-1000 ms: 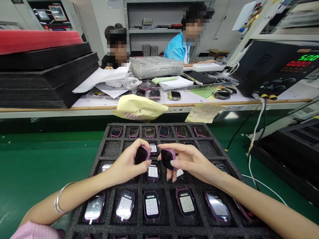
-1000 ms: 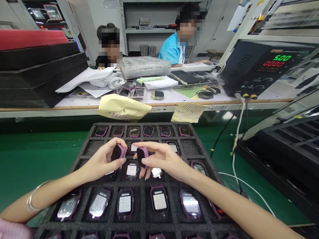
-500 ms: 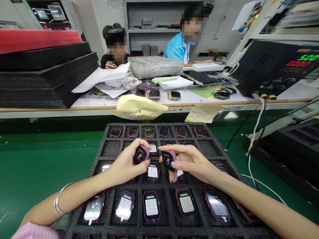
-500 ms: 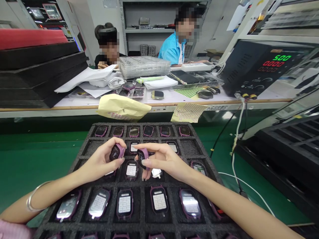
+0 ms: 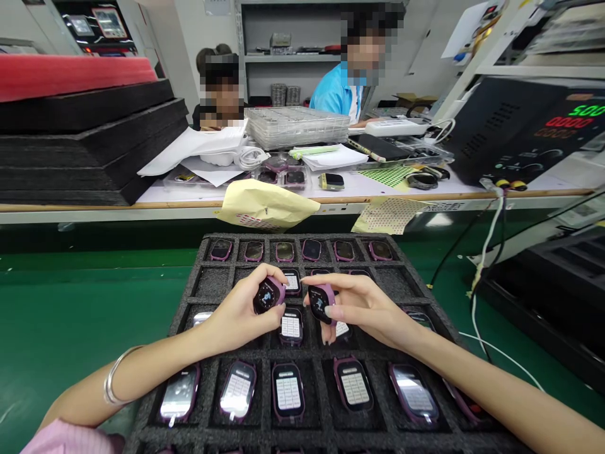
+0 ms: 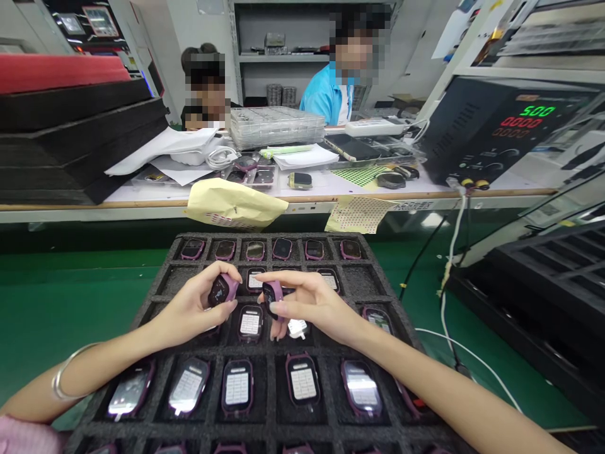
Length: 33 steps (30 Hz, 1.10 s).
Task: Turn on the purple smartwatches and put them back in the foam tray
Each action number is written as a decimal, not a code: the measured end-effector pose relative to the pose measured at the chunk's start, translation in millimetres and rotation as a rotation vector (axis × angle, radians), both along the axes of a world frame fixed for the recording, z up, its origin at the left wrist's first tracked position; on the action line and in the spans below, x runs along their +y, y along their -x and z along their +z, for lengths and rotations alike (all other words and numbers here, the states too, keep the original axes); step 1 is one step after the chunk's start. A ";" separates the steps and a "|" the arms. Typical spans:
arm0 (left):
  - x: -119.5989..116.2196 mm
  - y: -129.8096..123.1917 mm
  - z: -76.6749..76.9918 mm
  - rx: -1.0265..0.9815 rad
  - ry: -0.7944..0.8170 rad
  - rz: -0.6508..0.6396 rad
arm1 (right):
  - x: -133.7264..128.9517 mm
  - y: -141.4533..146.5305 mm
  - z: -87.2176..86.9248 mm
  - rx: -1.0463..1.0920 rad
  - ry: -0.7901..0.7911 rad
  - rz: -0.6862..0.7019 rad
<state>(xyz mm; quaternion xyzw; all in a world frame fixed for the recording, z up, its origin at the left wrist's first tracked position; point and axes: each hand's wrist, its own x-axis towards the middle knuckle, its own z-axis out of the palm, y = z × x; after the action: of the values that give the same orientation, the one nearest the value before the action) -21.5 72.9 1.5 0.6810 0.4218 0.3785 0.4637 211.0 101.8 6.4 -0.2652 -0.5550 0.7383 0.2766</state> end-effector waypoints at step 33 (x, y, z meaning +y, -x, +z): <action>-1.0 1.9 2.8 -0.058 -0.034 0.044 | 1.9 -3.0 2.3 0.050 -0.078 -0.032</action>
<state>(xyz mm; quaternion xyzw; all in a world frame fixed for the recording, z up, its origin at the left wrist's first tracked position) -23.4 71.9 4.3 0.6681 0.4167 0.4154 0.4554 214.0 103.7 8.7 -0.2448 -0.5721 0.7178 0.3123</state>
